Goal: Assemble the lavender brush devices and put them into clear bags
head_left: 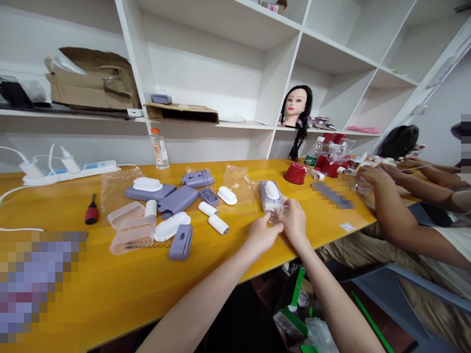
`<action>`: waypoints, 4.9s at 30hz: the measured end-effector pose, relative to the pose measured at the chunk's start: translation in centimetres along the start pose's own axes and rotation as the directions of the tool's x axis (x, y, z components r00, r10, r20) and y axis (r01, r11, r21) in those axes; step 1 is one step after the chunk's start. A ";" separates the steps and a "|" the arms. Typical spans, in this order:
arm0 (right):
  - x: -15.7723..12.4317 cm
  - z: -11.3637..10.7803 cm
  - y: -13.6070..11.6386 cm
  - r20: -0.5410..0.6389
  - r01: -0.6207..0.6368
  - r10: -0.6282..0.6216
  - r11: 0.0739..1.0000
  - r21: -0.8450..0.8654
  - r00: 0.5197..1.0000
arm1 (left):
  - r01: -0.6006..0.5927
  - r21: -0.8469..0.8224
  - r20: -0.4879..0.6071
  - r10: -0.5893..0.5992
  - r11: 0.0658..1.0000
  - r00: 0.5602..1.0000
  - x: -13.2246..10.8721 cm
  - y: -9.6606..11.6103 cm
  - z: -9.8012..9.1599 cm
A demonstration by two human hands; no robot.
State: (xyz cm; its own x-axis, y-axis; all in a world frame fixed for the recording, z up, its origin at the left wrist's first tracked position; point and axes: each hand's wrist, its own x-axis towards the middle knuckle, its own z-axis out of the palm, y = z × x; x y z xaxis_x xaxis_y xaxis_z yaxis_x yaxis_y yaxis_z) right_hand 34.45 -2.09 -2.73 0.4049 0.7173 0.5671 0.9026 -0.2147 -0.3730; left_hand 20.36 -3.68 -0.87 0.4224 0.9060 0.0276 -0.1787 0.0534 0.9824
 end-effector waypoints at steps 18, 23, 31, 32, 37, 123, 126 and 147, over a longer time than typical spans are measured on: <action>-1.6 -3.9 -9.9 0.210 0.449 -0.462 0.887 0.108 0.862 | 0.212 0.859 -0.443 0.468 0.466 0.765 -5.1 10.4 -20.5; -1.8 -0.8 -15.7 0.393 0.517 -0.560 0.827 0.218 0.729 | 0.414 0.853 -0.519 0.434 0.318 0.736 -3.5 8.6 -23.5; -1.1 2.6 -16.9 0.302 0.494 -0.533 0.846 0.201 0.790 | 0.359 0.930 -0.356 0.447 0.082 0.821 -3.0 6.3 -21.9; -0.9 2.8 -16.6 0.295 0.480 -0.521 0.853 0.204 0.801 | 0.358 0.931 -0.352 0.445 0.075 0.823 -3.0 6.3 -21.9; -0.3 3.1 -15.9 0.298 0.402 -0.450 0.891 0.209 0.842 | 0.425 0.891 -0.443 0.496 0.156 0.747 -3.1 6.8 -24.2; -1.8 0.5 -17.4 0.269 0.101 -0.715 0.429 0.898 0.645 | -0.175 -0.212 -0.504 0.046 0.961 0.862 -4.0 8.9 -21.7; -1.3 0.2 -18.7 0.373 -0.263 -0.601 0.265 0.928 0.707 | -0.085 -0.340 -0.292 -0.019 0.937 0.956 -5.1 8.6 -19.1; 1.2 0.5 -17.0 0.575 -0.656 -0.446 -0.038 0.754 0.686 | -0.120 0.979 0.122 -0.001 0.165 0.992 -5.6 4.3 -16.8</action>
State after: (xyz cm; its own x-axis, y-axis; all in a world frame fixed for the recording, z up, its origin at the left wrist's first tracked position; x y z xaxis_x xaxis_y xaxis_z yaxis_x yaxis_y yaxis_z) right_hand 19.57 2.76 3.95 -0.2083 0.9690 0.1332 -0.4097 0.0372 -0.9115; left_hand 2.25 -1.46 0.10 0.5280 0.8478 0.0491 0.7895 -0.5114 0.3394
